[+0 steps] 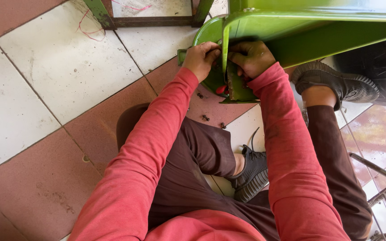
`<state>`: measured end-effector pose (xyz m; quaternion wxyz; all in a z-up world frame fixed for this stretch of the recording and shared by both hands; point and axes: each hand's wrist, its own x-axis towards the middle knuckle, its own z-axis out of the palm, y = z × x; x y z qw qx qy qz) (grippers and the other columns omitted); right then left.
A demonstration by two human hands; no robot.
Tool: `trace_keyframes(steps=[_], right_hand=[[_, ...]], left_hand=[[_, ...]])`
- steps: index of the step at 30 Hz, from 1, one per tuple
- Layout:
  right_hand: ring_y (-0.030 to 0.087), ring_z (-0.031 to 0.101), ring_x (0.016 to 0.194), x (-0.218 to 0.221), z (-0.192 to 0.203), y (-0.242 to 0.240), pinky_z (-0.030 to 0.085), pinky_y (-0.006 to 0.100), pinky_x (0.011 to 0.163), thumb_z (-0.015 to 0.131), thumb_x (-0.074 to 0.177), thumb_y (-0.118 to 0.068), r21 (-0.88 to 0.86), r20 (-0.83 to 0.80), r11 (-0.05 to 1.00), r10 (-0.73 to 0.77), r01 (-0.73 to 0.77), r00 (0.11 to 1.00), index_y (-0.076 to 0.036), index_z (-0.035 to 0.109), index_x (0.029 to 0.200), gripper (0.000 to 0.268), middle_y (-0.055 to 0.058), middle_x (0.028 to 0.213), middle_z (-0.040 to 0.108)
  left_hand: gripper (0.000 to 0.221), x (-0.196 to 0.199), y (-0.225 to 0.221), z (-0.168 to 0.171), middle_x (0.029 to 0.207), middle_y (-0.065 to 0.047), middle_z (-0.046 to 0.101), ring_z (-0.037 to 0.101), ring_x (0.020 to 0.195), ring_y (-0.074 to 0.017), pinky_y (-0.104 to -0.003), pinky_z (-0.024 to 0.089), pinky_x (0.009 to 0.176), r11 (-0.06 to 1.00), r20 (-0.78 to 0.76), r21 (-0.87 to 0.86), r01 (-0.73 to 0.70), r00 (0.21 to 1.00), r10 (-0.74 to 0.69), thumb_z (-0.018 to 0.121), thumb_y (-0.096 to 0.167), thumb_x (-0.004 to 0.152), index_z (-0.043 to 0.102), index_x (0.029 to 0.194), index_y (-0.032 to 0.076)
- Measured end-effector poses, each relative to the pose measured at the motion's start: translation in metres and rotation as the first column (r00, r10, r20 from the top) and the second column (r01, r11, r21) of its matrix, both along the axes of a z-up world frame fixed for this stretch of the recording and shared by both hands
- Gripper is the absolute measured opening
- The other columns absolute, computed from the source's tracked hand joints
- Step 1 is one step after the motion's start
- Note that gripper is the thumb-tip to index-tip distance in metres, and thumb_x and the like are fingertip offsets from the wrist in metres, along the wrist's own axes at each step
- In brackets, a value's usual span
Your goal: The person assembles a small green food processing machine by hand, fitting parts together and inserting small metal components into the device while sitting on the floor.
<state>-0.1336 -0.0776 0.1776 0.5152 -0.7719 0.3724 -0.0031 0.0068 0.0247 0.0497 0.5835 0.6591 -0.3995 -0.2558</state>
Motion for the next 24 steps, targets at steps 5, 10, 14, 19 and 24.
trace_keyframes(steps=[5, 10, 14, 19, 24], right_hand=[[0.007, 0.052, 0.047, 0.0, -0.001, -0.001, 0.043, 0.025, 0.04, 0.069, 0.096, -0.018, 0.008, -0.008, 1.0, -0.025, 0.025, 1.0, -0.004, 0.074, 0.119, 0.027, 0.0, 0.067, 0.063], [0.007, 0.052, 0.047, 0.0, -0.003, -0.002, 0.043, 0.026, 0.04, 0.068, 0.096, -0.017, -0.009, 0.002, 1.0, 0.0, 0.0, 1.0, -0.004, 0.074, 0.119, 0.028, 0.0, 0.067, 0.063], [0.007, 0.051, 0.046, 0.0, -0.002, -0.001, 0.043, 0.026, 0.04, 0.068, 0.096, -0.018, -0.012, -0.023, 1.0, -0.011, 0.011, 1.0, -0.005, 0.074, 0.12, 0.028, 0.001, 0.064, 0.063], [0.008, 0.052, 0.046, 0.001, -0.001, -0.001, 0.043, 0.027, 0.04, 0.068, 0.095, -0.018, -0.019, -0.018, 1.0, -0.005, 0.005, 1.0, -0.003, 0.074, 0.119, 0.028, 0.001, 0.064, 0.062], [0.01, 0.05, 0.044, 0.001, 0.001, -0.001, 0.042, 0.028, 0.038, 0.068, 0.095, -0.019, -0.014, -0.064, 0.999, -0.042, 0.041, 0.997, -0.005, 0.074, 0.121, 0.03, 0.002, 0.061, 0.06]], left_hand=[[0.015, 0.0, -0.001, -0.002, 0.095, -0.009, 0.077, 0.076, 0.083, -0.0215, -0.031, 0.06, 0.076, 0.989, 0.111, -0.15, -0.01, 0.993, 0.027, 0.076, 0.004, 0.089, 0.076, 0.103, 0.007], [0.015, 0.0, 0.001, -0.005, 0.096, -0.009, 0.074, 0.074, 0.081, -0.0247, -0.033, 0.059, 0.075, 0.981, 0.288, -0.194, 0.007, 0.956, 0.051, 0.073, 0.003, 0.091, 0.076, 0.105, 0.007], [0.007, 0.0, -0.005, -0.012, 0.094, -0.011, 0.075, 0.071, 0.079, -0.0242, -0.036, 0.057, 0.074, 0.998, 0.295, -0.055, -0.025, 0.955, 0.04, 0.07, 0.01, 0.1, 0.075, 0.103, 0.006], [0.015, 0.002, -0.01, -0.025, 0.089, -0.009, 0.075, 0.07, 0.075, -0.016, -0.031, 0.058, 0.069, 0.995, -0.313, 0.011, 0.098, 0.945, -0.09, 0.063, 0.014, 0.104, 0.072, 0.105, 0.002], [0.016, 0.016, 0.02, -0.009, 0.103, -0.01, 0.075, 0.073, 0.085, -0.0166, -0.029, 0.066, 0.081, 0.994, -0.665, -0.085, 0.066, 0.739, -0.106, 0.064, 0.006, 0.098, 0.071, 0.112, 0.001]])
